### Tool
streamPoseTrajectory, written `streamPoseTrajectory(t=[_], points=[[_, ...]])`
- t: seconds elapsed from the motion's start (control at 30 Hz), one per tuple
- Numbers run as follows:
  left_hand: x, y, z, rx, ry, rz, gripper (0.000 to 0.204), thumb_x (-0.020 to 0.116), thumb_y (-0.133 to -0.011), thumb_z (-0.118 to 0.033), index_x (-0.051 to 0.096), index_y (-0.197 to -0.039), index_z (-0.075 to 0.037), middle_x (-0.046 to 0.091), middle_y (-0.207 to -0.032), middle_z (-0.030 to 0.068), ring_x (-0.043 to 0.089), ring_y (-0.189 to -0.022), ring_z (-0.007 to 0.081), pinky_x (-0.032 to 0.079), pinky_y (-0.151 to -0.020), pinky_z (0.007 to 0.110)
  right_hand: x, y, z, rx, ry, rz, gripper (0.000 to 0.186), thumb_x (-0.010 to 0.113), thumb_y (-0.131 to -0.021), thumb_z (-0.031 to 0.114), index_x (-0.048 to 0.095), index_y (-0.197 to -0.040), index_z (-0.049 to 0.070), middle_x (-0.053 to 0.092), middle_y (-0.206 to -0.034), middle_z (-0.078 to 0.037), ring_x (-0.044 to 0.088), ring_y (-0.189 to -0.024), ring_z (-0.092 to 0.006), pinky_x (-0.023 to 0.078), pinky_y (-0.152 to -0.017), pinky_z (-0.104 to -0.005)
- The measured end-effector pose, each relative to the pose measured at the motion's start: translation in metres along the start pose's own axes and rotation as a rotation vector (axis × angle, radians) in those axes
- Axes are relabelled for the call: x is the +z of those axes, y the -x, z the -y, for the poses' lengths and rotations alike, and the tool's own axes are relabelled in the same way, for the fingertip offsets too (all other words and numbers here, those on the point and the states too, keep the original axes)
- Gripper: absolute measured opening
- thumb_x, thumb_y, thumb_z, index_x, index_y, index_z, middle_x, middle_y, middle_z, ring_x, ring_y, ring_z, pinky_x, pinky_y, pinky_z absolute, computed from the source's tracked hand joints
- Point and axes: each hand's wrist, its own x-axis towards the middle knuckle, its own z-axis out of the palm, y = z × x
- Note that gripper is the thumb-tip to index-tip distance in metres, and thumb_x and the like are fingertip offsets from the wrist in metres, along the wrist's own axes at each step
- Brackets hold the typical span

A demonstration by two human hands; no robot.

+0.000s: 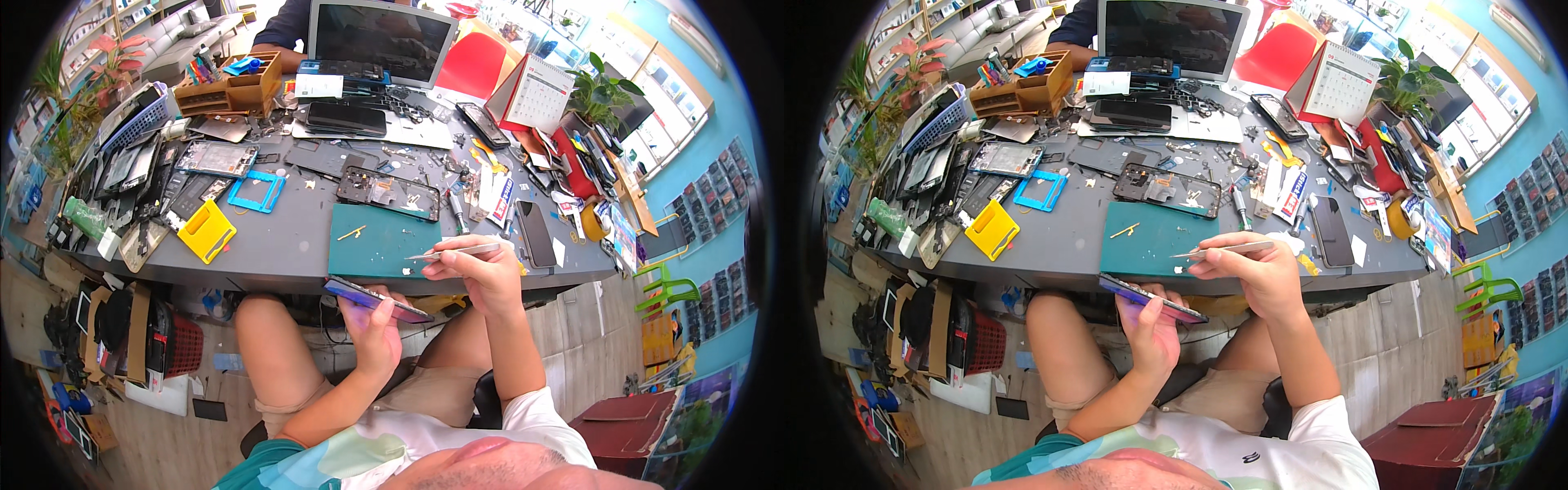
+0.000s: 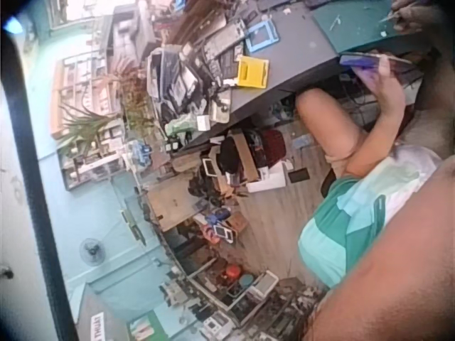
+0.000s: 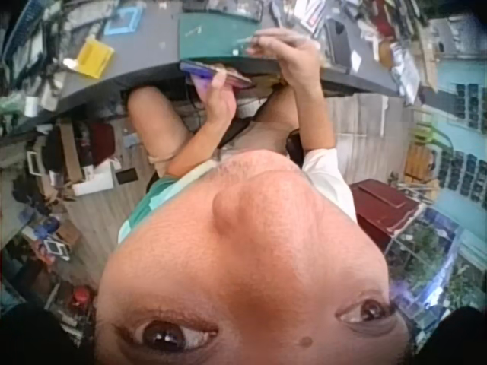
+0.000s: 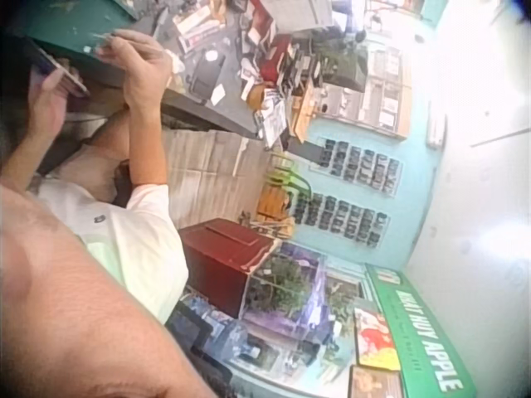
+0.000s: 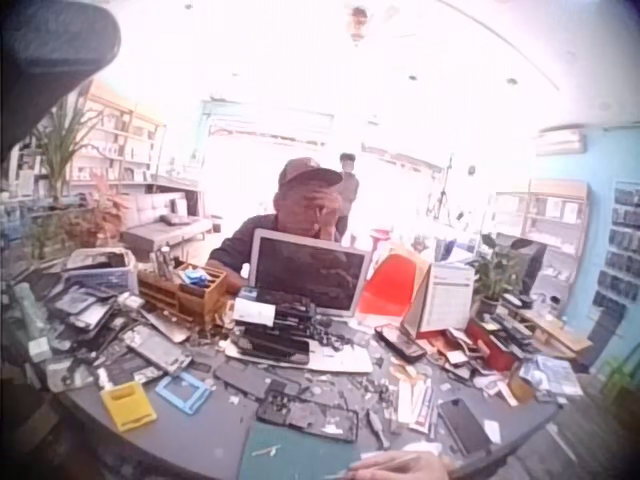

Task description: The person uses tweezers to remove small components from the side of a disassembled smartphone. They then use a screwdriver to unscrew parts and continue to manipulate internal components with tweezers.

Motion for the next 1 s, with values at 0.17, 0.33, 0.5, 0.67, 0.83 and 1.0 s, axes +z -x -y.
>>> streamPoseTrajectory(t=[0.17,0.33,0.5,0.67,0.83,1.0], points=[[-0.002,-0.002,0.004,0.019,0.001,0.020,0.042,0.066,-0.091,-0.010,0.041,-0.124,-0.013,0.051,-0.100,0.0080,0.058,-0.089,0.0262,0.053,-0.081,0.045,-0.001,0.001,0.001,0.034,-0.008,0.016,0.018,0.070,-0.092,-0.004,0.072,-0.108,-0.013,0.076,-0.098,-0.024,0.078,-0.086,-0.0314,0.066,-0.079,-0.0387],[0.000,-0.004,-0.001,0.045,-0.017,-0.051,0.045,0.065,-0.090,-0.008,0.042,-0.128,-0.013,0.051,-0.105,0.0088,0.056,-0.093,0.0253,0.052,-0.083,0.045,0.001,-0.003,-0.005,0.091,-0.012,-0.004,0.020,0.074,-0.088,-0.003,0.072,-0.105,-0.013,0.076,-0.097,-0.023,0.078,-0.085,-0.0348,0.065,-0.080,-0.0412],[-0.007,-0.001,0.005,-0.013,0.017,0.003,0.044,0.065,-0.091,-0.008,0.042,-0.128,-0.012,0.053,-0.108,0.0106,0.059,-0.092,0.0271,0.054,-0.082,0.045,-0.010,0.009,-0.006,0.079,0.057,0.080,0.020,0.069,-0.091,-0.004,0.071,-0.109,-0.013,0.075,-0.099,-0.024,0.078,-0.087,-0.0364,0.065,-0.081,-0.0417],[-0.022,-0.003,0.009,0.006,0.002,0.056,0.039,0.065,-0.091,-0.008,0.042,-0.123,-0.012,0.054,-0.109,0.0128,0.063,-0.092,0.0289,0.055,-0.079,0.046,-0.002,0.006,-0.013,0.087,0.068,0.125,0.020,0.068,-0.092,-0.005,0.070,-0.108,-0.015,0.075,-0.098,-0.027,0.078,-0.088,-0.0365,0.066,-0.081,-0.0421],[-0.025,-0.006,0.010,-0.027,0.058,0.054,0.048,0.067,-0.087,-0.004,0.039,-0.126,-0.014,0.054,-0.107,0.0124,0.062,-0.093,0.0266,0.057,-0.080,0.044,0.001,0.003,-0.016,0.139,0.074,0.121,0.019,0.068,-0.091,-0.006,0.070,-0.107,-0.015,0.075,-0.098,-0.027,0.078,-0.088,-0.0363,0.066,-0.081,-0.0429],[-0.018,-0.004,0.004,-0.075,0.105,-0.002,0.063,0.076,-0.081,0.002,0.034,-0.125,-0.015,0.053,-0.102,0.0116,0.059,-0.089,0.0206,0.057,-0.081,0.040,-0.003,0.002,-0.019,0.162,0.135,0.200,0.022,0.064,-0.092,-0.005,0.068,-0.111,-0.014,0.072,-0.105,-0.029,0.076,-0.093,-0.0409,0.063,-0.087,-0.0471]])
